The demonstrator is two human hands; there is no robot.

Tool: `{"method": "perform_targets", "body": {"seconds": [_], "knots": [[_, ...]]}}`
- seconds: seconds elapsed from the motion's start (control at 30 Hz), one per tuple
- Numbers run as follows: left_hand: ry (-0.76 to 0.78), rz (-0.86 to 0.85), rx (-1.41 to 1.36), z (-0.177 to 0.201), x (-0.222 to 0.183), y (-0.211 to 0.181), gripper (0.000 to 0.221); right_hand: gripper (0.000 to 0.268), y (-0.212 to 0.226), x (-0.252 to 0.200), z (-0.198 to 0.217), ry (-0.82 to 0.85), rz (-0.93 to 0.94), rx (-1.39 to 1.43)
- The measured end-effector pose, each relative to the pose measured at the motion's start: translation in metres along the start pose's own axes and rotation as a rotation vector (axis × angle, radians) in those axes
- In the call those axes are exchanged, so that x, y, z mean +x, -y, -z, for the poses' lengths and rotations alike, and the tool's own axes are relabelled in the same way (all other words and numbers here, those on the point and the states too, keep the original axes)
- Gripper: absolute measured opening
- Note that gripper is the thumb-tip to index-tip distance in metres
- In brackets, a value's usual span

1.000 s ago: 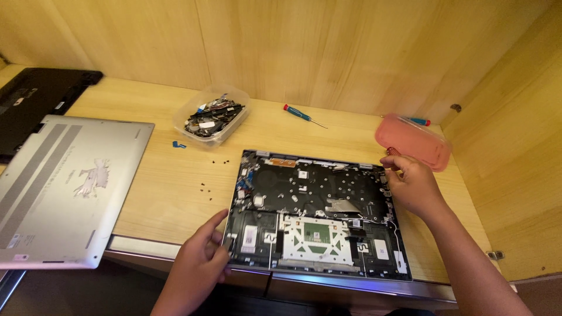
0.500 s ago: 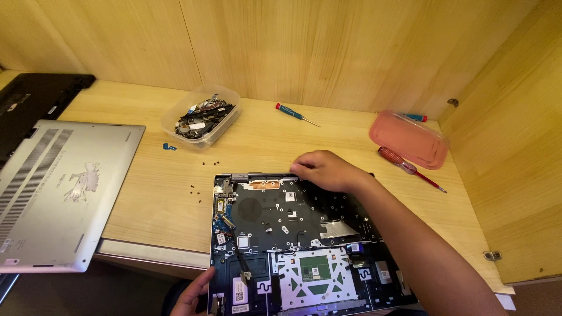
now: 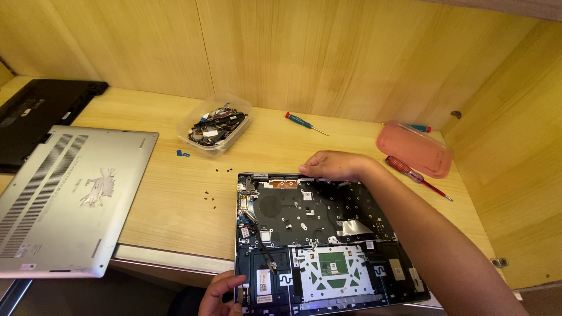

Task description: Repairing the internal components of a laptop by connecting ribbon cables and fastening screws with a screwdriver.

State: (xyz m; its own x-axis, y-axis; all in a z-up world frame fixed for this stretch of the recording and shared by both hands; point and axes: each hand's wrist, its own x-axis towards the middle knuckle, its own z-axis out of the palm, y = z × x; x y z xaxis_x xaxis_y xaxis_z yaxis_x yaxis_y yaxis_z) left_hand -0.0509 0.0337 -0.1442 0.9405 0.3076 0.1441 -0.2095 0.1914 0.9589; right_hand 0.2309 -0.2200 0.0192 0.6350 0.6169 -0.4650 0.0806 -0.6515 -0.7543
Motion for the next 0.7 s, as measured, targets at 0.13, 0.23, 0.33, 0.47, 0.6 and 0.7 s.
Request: {"method": "perform_targets", "body": {"seconds": [0.13,0.23,0.33,0.47,0.6,0.7], "knots": [[0.177,-0.007,-0.033,0.031,0.006,0.031,0.036,0.04,-0.017,-0.026,0.023,-0.006,-0.206,0.185],[0.151,0.036,-0.039,0.034,0.005,0.04,0.034,0.046,-0.021,-0.04,0.027,-0.072,-0.295,0.105],[0.11,0.011,-0.072,0.026,0.005,0.042,0.039,0.047,-0.035,-0.03,0.022,-0.082,-0.111,-0.015],[0.136,-0.047,-0.181,-0.033,0.008,-0.049,0.044,0.046,-0.037,-0.014,0.008,-0.148,0.024,-0.05],[-0.255,0.381,-0.583,-0.117,0.017,-0.143,0.082,0.033,-0.052,-0.004,0.014,-0.289,0.176,0.429],[0.017,0.792,-0.763,-0.242,0.057,-0.001,0.055,0.032,-0.083,-0.008,0.035,-0.399,0.295,0.52]]}}
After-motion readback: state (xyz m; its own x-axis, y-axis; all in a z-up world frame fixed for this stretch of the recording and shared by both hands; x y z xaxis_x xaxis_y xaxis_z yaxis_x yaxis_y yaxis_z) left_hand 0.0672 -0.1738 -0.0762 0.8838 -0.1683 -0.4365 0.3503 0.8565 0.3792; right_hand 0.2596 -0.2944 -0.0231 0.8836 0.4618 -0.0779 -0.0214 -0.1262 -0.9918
